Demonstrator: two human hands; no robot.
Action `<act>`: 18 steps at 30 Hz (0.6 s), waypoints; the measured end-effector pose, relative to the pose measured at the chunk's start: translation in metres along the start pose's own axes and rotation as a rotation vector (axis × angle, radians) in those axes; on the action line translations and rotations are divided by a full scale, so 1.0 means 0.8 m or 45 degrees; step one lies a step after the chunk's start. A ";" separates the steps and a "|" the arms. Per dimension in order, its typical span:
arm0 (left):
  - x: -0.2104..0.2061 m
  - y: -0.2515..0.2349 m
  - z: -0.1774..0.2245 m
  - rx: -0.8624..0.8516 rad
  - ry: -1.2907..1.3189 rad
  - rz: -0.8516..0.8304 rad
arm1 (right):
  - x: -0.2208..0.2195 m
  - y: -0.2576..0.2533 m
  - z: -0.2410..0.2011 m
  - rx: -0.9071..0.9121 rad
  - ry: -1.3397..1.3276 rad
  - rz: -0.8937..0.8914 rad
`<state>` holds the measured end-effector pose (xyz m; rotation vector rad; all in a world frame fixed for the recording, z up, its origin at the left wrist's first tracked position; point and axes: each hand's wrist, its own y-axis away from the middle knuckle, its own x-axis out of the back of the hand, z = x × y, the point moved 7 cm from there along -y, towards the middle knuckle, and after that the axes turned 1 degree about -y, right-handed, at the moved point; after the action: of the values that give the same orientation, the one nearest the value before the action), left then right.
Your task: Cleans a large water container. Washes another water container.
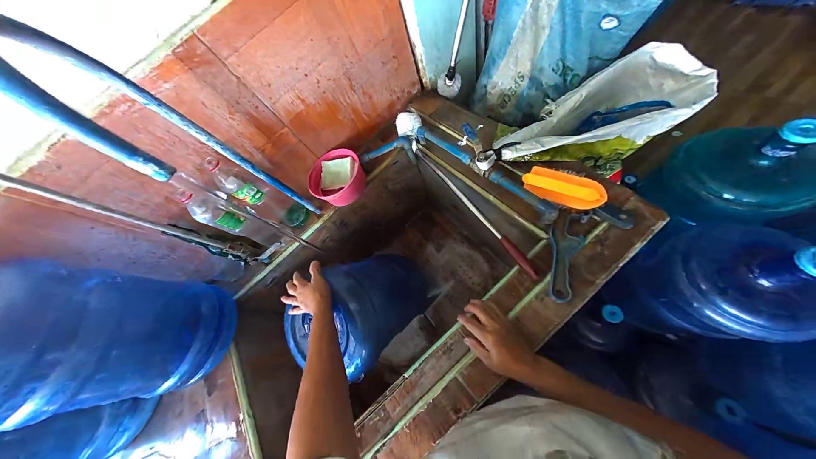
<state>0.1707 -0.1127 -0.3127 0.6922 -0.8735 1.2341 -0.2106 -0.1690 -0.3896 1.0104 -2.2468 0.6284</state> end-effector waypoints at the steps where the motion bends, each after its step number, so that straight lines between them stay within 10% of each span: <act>1: -0.005 -0.003 0.020 -0.119 -0.001 -0.051 | 0.002 -0.002 0.001 -0.014 0.008 0.000; 5: -0.033 -0.001 0.089 -0.581 -0.055 -0.140 | 0.007 -0.014 0.001 -0.078 0.057 -0.088; 9: -0.047 -0.006 0.086 -0.180 -0.274 -0.023 | -0.001 -0.017 0.002 -0.092 0.141 -0.091; 15: -0.082 0.123 0.124 -1.207 -0.232 -0.277 | -0.003 -0.020 -0.002 -0.073 0.173 -0.116; 18: -0.049 0.098 0.110 -1.034 -0.259 -0.059 | -0.003 -0.020 -0.003 -0.069 0.197 -0.136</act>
<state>0.0741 -0.1897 -0.3028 0.1733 -1.3980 0.6707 -0.1961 -0.1756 -0.3864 1.0124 -2.0505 0.5758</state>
